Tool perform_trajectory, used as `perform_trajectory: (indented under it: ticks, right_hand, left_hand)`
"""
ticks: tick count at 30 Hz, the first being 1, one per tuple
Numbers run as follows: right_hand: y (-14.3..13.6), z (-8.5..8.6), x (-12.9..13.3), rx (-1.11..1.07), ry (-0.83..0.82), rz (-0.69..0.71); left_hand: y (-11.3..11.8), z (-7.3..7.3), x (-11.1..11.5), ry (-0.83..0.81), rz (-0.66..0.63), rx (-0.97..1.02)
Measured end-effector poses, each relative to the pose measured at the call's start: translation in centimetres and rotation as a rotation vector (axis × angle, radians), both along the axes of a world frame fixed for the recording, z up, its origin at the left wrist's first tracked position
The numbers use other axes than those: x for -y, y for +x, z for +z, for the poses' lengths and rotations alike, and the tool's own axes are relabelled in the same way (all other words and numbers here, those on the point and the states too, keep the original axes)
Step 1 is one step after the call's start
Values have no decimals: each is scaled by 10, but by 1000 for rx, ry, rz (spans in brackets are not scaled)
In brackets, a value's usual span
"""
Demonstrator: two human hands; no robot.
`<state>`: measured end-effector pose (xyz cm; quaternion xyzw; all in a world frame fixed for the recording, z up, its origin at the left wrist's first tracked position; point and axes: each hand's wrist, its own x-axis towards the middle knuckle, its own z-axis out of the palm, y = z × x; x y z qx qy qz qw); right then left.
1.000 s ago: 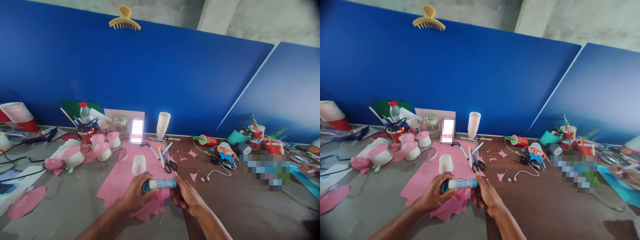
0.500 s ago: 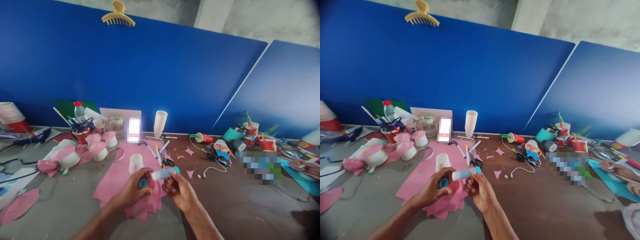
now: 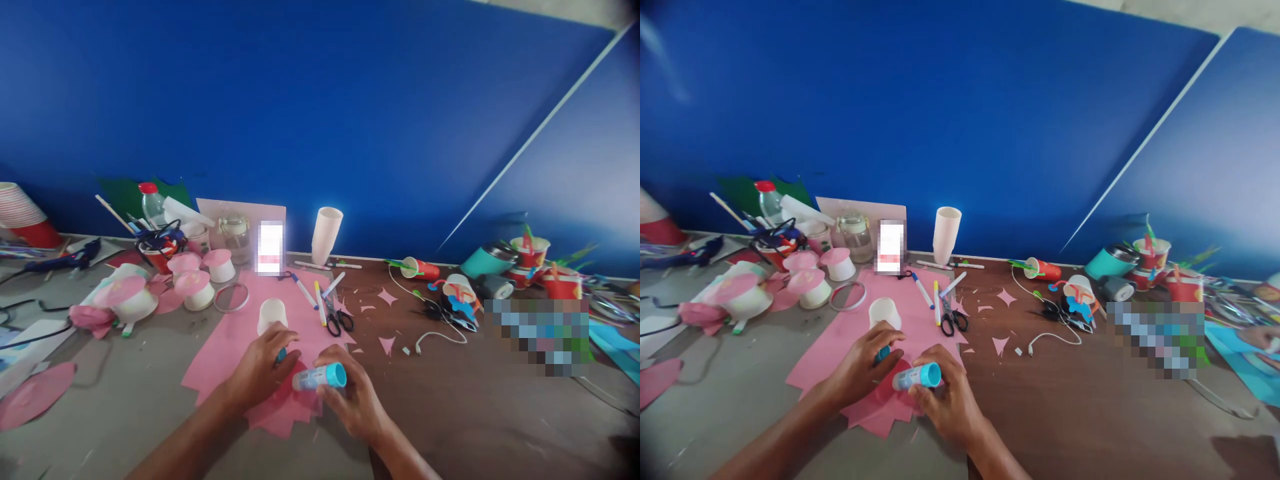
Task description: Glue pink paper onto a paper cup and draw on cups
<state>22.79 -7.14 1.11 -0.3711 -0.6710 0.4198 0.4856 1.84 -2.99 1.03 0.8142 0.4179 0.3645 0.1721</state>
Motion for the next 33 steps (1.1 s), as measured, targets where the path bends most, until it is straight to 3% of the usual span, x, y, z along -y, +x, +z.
perform_trajectory:
  ticks: [5,9,16,26,33]
  right_hand:
    - [1,-3,-1,196,51,61]
    - [2,-6,1,266,25,58]
    - [0,-10,3,332,140,44]
    - [4,0,3,173,257,-67]
    - [10,-1,3,182,251,-186]
  left_hand:
    - [-5,0,0,-130,-55,-113]
    - [-4,3,2,-210,-70,-191]
    - [-3,7,-1,-380,-100,-390]
    - [6,-7,1,-297,-39,-382]
    - [8,-5,2,-323,-17,-436]
